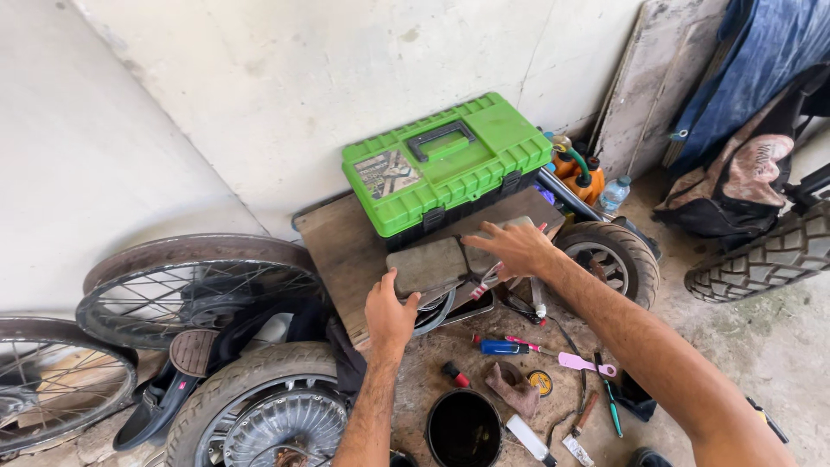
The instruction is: The person opens a green toolbox, retrieves tools, and performs maintenance on mechanical vehicle components, including wiping parts with a cloth and applying lubricant.
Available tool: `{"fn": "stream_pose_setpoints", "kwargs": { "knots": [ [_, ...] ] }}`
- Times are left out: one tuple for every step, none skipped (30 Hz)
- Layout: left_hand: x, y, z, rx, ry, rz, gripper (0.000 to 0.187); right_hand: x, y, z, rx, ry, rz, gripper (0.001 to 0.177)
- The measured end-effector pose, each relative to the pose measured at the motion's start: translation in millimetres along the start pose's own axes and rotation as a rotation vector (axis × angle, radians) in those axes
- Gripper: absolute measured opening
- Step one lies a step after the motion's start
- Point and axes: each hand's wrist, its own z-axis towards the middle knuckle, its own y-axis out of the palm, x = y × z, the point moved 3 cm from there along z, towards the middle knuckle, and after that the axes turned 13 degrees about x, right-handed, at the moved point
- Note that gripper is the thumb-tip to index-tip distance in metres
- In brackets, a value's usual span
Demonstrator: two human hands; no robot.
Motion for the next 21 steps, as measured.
{"fn": "stream_pose_setpoints", "kwargs": {
  "knots": [
    [5, 4, 0, 0.04, 0.02, -0.019, 0.068, 7, 3, -2, 0.028, 0.009, -0.016, 0.1],
    [10, 7, -1, 0.08, 0.04, -0.036, 0.067, 13, 9, -4, 0.026, 0.012, -0.01, 0.1],
    [13, 11, -1, 0.074, 0.041, -0.033, 0.067, 21, 13, -5, 0.072, 0.047, -0.022, 0.094],
    [17, 14, -2, 0.083, 0.054, -0.042, 0.066, 28, 18, -8, 0.115, 0.083, -0.036, 0.089],
    [21, 17, -3, 0.092, 0.066, -0.051, 0.065, 33, 25, -10, 0.112, 0.087, -0.032, 0.089],
    [25, 21, -3, 0.085, 0.068, -0.053, 0.065, 40, 31, -13, 0.125, 0.111, -0.064, 0.088],
    [30, 24, -3, 0.104, 0.099, -0.055, 0.065, 46, 36, -16, 0.138, 0.136, -0.096, 0.087],
    [34, 27, -4, 0.123, 0.127, -0.057, 0.066, 53, 43, -18, 0.134, 0.139, -0.095, 0.087],
    [37, 30, -4, 0.118, 0.127, -0.059, 0.066, 61, 48, -21, 0.176, 0.152, -0.117, 0.083],
    [39, 32, -3, 0.121, 0.117, -0.056, 0.065, 68, 52, -23, 0.22, 0.166, -0.139, 0.079],
    [40, 34, -2, 0.123, 0.108, -0.054, 0.064, 76, 56, -26, 0.218, 0.168, -0.138, 0.079],
    [42, 36, -2, 0.118, 0.108, -0.054, 0.064, 84, 60, -30, 0.237, 0.198, -0.14, 0.073],
    [41, 38, -2, 0.107, 0.09, -0.05, 0.059, 90, 63, -34, 0.256, 0.227, -0.141, 0.068],
    [40, 41, -1, 0.098, 0.074, -0.045, 0.055, 93, 67, -34, 0.255, 0.23, -0.141, 0.068],
    [40, 45, -1, 0.096, 0.076, -0.045, 0.055, 94, 69, -33, 0.274, 0.235, -0.153, 0.07],
    [41, 47, -2, 0.111, 0.139, -0.038, 0.052, 95, 71, -30, 0.293, 0.237, -0.163, 0.072],
    [41, 50, -3, 0.127, 0.203, -0.03, 0.049, 95, 73, -27, 0.291, 0.239, -0.161, 0.072],
    [40, 54, -3, 0.124, 0.206, -0.031, 0.049, 96, 76, -23, 0.264, 0.246, -0.175, 0.073],
    [41, 57, -3, 0.155, 0.264, 0.0, 0.048, 97, 78, -20, 0.237, 0.252, -0.189, 0.073],
    [41, 60, -5, 0.184, 0.318, 0.028, 0.047, 97, 80, -19, 0.232, 0.255, -0.188, 0.073],
    [40, 62, -7, 0.179, 0.317, 0.026, 0.047, 96, 83, -18, 0.21, 0.253, -0.21, 0.069]
  ]
}}
